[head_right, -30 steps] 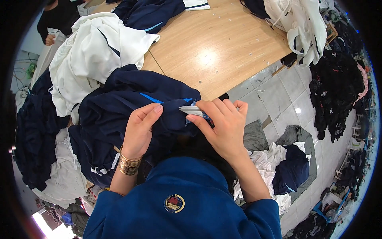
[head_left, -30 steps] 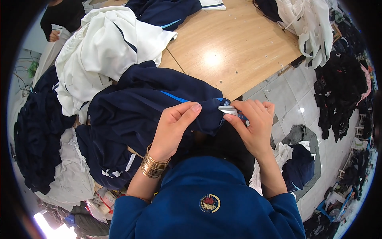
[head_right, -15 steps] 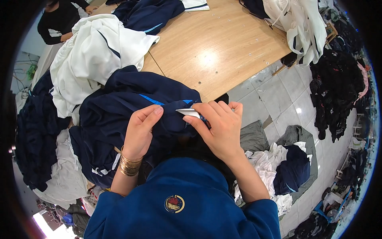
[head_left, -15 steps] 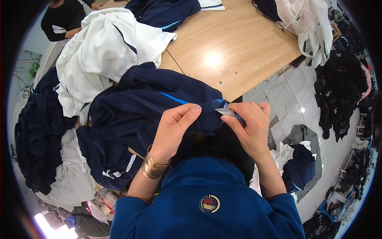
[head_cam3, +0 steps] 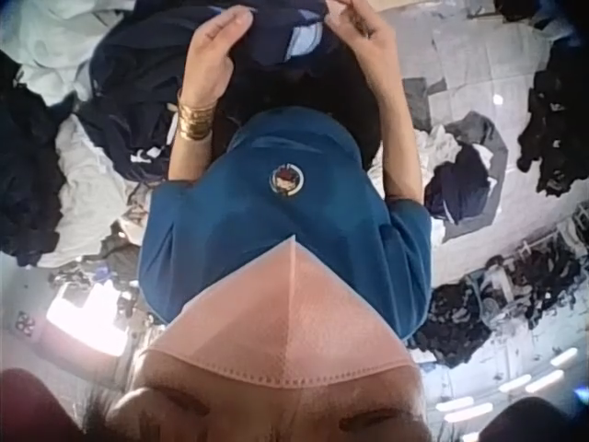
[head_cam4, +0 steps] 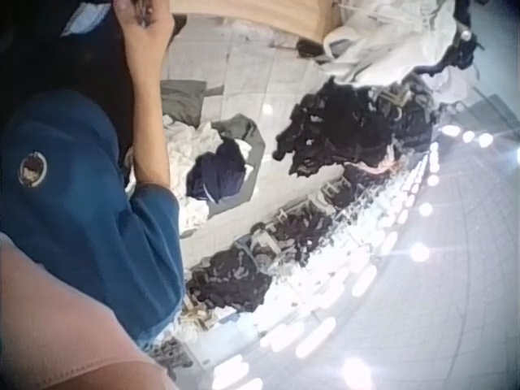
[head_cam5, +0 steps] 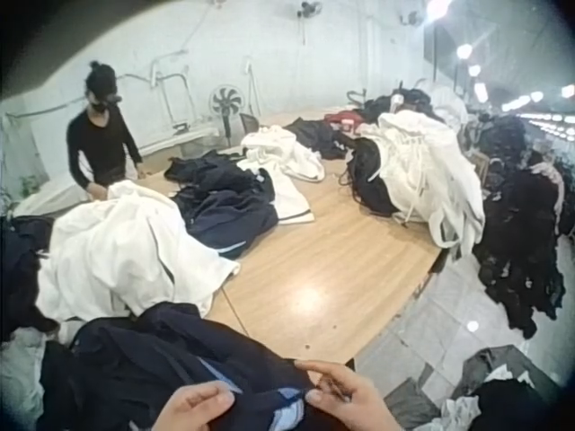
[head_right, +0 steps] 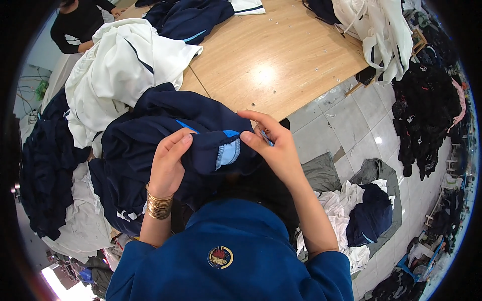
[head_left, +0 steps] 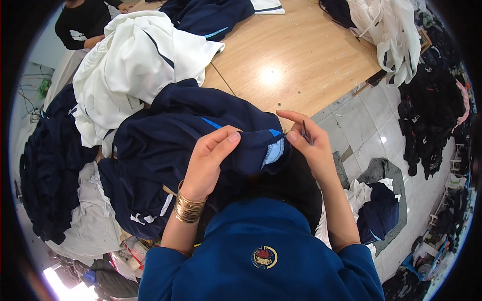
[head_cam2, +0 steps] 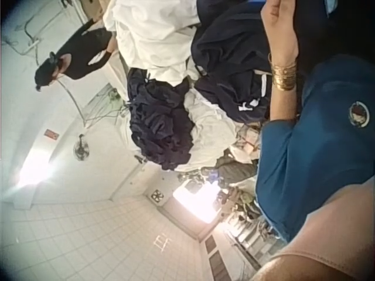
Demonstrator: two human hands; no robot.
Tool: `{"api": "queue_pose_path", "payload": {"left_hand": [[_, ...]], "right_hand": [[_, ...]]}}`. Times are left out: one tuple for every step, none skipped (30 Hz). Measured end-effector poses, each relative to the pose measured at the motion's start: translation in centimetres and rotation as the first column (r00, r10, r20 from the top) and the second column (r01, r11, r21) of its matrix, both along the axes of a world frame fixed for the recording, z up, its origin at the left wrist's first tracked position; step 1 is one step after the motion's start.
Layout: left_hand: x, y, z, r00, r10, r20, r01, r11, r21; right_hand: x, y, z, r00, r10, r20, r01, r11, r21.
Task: The recorder is using a pair of thread snips to trim excess loose threads from the waist and seams of navy blue athletic garments on a factory workbench.
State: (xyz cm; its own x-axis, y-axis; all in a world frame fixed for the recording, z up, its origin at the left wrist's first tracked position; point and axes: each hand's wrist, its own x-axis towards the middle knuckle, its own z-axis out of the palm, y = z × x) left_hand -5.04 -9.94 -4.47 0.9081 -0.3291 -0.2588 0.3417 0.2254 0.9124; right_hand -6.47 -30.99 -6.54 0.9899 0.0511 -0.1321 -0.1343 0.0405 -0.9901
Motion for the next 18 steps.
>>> {"api": "queue_pose_path", "payload": {"left_hand": [[0.2,0.2,0.2,0.999,-0.033,0.012,0.033,0.999,-0.012],[0.3,0.4,0.4,0.998,-0.066,0.025,0.067,0.998,-0.023],[0.5,0.6,0.4,0.998,-0.062,0.026,0.062,0.998,-0.019],[0.6,0.9,0.3,0.995,-0.084,0.050,0.086,0.996,-0.031],[0.7,1.1,0.3,0.991,-0.107,0.075,0.111,0.993,-0.043],[0.8,1.4,0.3,0.992,-0.102,0.075,0.106,0.994,-0.039],[0.8,1.7,0.2,0.992,-0.072,0.105,0.073,0.997,-0.002],[0.9,1.9,0.2,0.990,-0.044,0.135,0.040,0.999,0.034],[1.0,2.3,0.3,0.990,-0.042,0.135,0.038,0.999,0.035],[1.1,2.7,0.4,0.981,-0.085,0.175,0.064,0.990,0.125],[1.1,2.9,0.6,0.969,-0.132,0.211,0.086,0.973,0.214],[1.1,2.7,0.8,0.969,-0.130,0.210,0.084,0.973,0.213],[1.0,2.3,1.0,0.955,-0.182,0.233,0.126,0.964,0.236],[1.0,2.0,1.2,0.939,-0.233,0.254,0.166,0.951,0.259],[0.9,1.6,1.4,0.916,-0.275,0.293,0.178,0.931,0.318],[0.8,1.2,1.7,0.917,-0.284,0.280,0.183,0.923,0.339],[0.8,1.0,1.7,0.915,-0.304,0.265,0.207,0.918,0.337],[0.9,0.9,1.7,0.912,-0.324,0.251,0.232,0.913,0.335]], "right_hand": [[0.2,0.1,-0.3,1.000,0.004,0.001,-0.004,1.000,0.004],[0.3,0.2,-0.5,0.997,0.072,-0.010,-0.071,0.995,0.071],[0.4,0.4,-0.7,0.990,0.141,-0.017,-0.138,0.981,0.139],[0.5,0.5,-0.9,0.989,0.148,-0.015,-0.144,0.979,0.143],[0.5,0.6,-1.2,0.972,0.236,-0.019,-0.230,0.959,0.164],[0.6,0.7,-1.3,0.946,0.322,-0.021,-0.313,0.932,0.185],[0.5,0.9,-1.3,0.954,0.301,-0.004,-0.297,0.942,0.155],[0.5,1.0,-1.0,0.953,0.304,-0.003,-0.299,0.941,0.157],[0.5,1.1,-0.5,0.961,0.275,0.005,-0.272,0.949,0.160],[0.4,1.1,-0.1,0.969,0.247,0.013,-0.246,0.955,0.163],[0.4,1.2,0.2,0.968,0.250,0.013,-0.248,0.955,0.163],[0.4,1.3,0.5,0.966,0.256,0.028,-0.257,0.953,0.160],[0.3,1.4,0.8,0.964,0.261,0.043,-0.265,0.952,0.156],[0.3,1.4,0.9,0.964,0.263,0.042,-0.266,0.952,0.153],[0.2,1.4,1.1,0.961,0.275,0.034,-0.277,0.951,0.134],[0.1,1.4,1.2,0.957,0.288,0.027,-0.289,0.950,0.116],[0.1,1.5,1.4,0.957,0.289,0.027,-0.291,0.950,0.114],[0.0,1.4,1.5,0.960,0.278,0.028,-0.279,0.954,0.108]]}}
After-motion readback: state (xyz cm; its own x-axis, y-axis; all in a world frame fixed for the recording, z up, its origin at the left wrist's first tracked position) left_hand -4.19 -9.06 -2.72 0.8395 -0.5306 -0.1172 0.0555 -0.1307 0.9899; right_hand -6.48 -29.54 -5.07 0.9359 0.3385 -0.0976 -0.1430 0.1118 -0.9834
